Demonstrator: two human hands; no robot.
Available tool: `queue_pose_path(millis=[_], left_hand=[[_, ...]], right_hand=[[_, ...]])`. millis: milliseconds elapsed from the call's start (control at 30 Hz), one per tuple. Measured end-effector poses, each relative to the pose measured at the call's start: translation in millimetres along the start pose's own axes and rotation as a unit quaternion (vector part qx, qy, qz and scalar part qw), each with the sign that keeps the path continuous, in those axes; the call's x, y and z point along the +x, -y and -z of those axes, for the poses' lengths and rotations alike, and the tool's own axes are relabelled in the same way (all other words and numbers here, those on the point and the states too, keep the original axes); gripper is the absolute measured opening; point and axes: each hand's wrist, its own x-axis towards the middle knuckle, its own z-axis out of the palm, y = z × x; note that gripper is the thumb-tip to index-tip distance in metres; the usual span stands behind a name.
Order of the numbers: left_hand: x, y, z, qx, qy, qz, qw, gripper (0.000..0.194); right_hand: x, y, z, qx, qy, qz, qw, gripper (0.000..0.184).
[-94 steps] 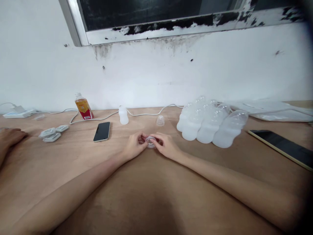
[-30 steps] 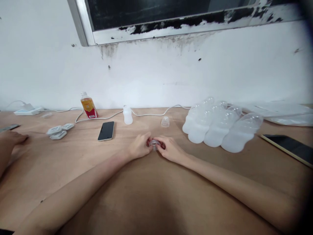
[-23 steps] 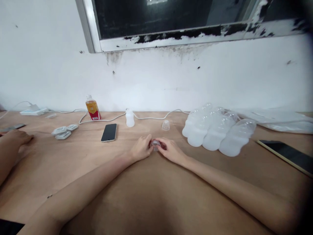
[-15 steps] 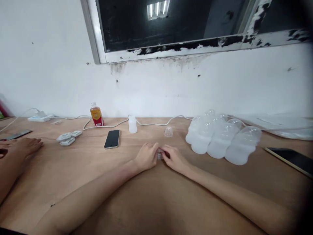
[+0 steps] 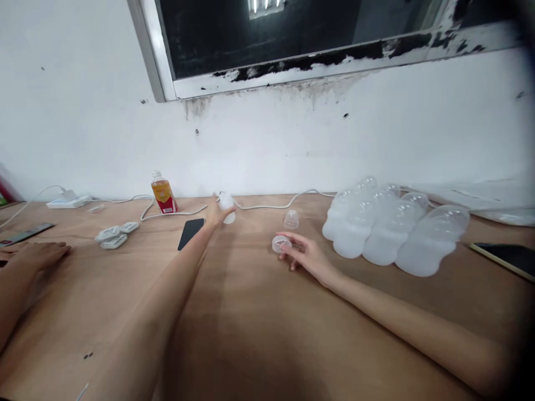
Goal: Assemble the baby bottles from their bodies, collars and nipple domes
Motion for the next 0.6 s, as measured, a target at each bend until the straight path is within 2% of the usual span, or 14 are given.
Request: queue_pose_path(millis=[100, 167, 267, 367, 433, 500, 600], left_hand=[[-10.6, 6.2, -9.9, -0.027, 0.074, -0.003, 0.997, 0.050], [-37.7, -0.5, -14.5, -0.047, 0.115, -0.012, 0.992, 0.047], [-87.9, -21.7, -15.3, -0.084, 0.195, -0.042, 0.976, 0.044], [-122.2, -41.2, -11.1, -0.127, 0.295, -0.095, 0.942, 0.046], [-128.7, -48.0, -7.7, -0.120, 0.313, -0.128, 0.933, 0.048], [-125.6, -49.6, -4.3, -0.082, 0.306, -0.168, 0.933, 0.050], [-116.1, -46.2, 0.1, -0.019, 0.290, -0.215, 0.933, 0.053]], right_hand=[[-1.1, 3.6, -0.9, 0.066, -0.015, -0.024, 0.997, 0.038], [-1.3, 3.5, -0.6, 0.109, -0.028, -0.031, 0.993, 0.032], [-1.6, 0.9, 1.5, 0.162, -0.044, -0.025, 0.986, 0.026], [-1.8, -0.5, 4.3, 0.231, -0.052, -0.015, 0.972, 0.027], [-1.2, 0.0, 6.2, 0.270, -0.066, -0.005, 0.960, 0.033], [-0.3, 1.1, 7.8, 0.301, -0.074, 0.008, 0.951, 0.040], [0.1, 2.9, 8.4, 0.330, -0.058, 0.018, 0.942, 0.033]])
